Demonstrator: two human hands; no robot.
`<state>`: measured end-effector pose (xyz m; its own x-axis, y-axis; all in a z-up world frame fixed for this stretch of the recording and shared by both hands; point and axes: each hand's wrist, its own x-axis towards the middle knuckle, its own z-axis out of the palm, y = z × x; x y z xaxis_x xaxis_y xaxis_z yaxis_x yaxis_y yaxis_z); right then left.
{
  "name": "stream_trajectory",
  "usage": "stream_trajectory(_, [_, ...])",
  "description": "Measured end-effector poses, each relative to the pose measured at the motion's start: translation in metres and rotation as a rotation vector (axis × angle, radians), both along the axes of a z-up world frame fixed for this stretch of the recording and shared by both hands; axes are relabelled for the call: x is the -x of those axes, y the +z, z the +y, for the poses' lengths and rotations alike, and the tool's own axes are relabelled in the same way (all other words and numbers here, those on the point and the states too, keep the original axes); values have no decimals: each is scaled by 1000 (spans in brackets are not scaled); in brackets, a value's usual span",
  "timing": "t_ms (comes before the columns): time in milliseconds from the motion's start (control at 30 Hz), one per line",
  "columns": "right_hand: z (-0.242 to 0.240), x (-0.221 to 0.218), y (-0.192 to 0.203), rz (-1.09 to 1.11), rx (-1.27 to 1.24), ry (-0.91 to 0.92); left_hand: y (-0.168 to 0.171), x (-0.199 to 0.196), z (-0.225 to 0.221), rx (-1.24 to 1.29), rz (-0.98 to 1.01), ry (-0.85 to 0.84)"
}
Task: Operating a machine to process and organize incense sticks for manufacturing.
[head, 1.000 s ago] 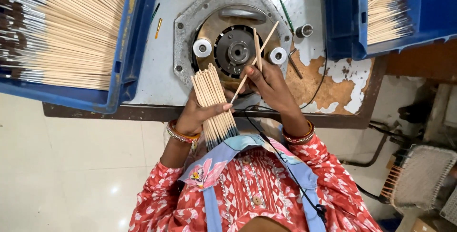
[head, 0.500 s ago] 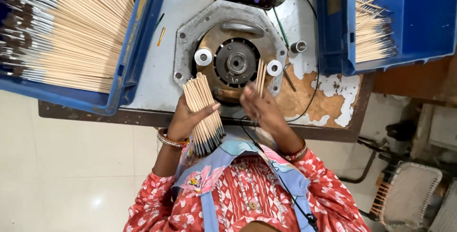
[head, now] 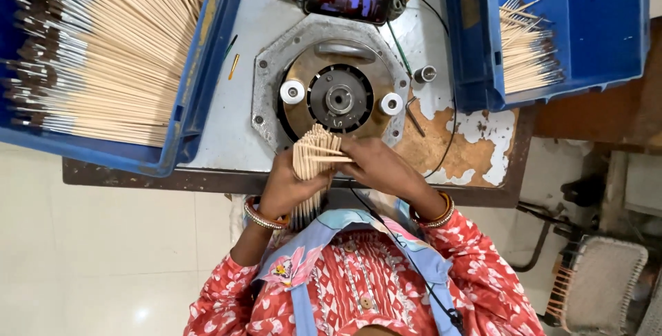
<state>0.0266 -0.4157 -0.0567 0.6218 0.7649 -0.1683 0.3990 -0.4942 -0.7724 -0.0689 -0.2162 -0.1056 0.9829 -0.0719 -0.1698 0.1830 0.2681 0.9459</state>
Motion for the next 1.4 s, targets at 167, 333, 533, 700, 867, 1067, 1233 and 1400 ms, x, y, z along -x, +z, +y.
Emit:
stream_trajectory(167, [-15,-23,13,-44,6,33,-2,-8,2,28,29,1])
stream_trajectory(333, [-39,-37,22,-76,-5,-476,-24,4,22,161,202,180])
stream_trajectory(533, [-24,-24,13,-299,-232,-691,-46,11,35,287,367,226])
stream_trajectory(700, [6,-48,-69,-519,97,-338,-39,4,33,296,337,250])
stream_trajectory(867, [3,-44,-71,-454,100,-303,-50,15,35,297,397,272])
stream_trajectory(1067, [13,-31,-42,-122,-95,-400,-40,11,33,160,345,215])
stream_trajectory(1233, [14,-10,3,-85,-162,-229,-8,1,30,-82,147,160])
stream_trajectory(1400, [-30,-19,-8,-96,122,-252,-30,-7,35,-39,164,76])
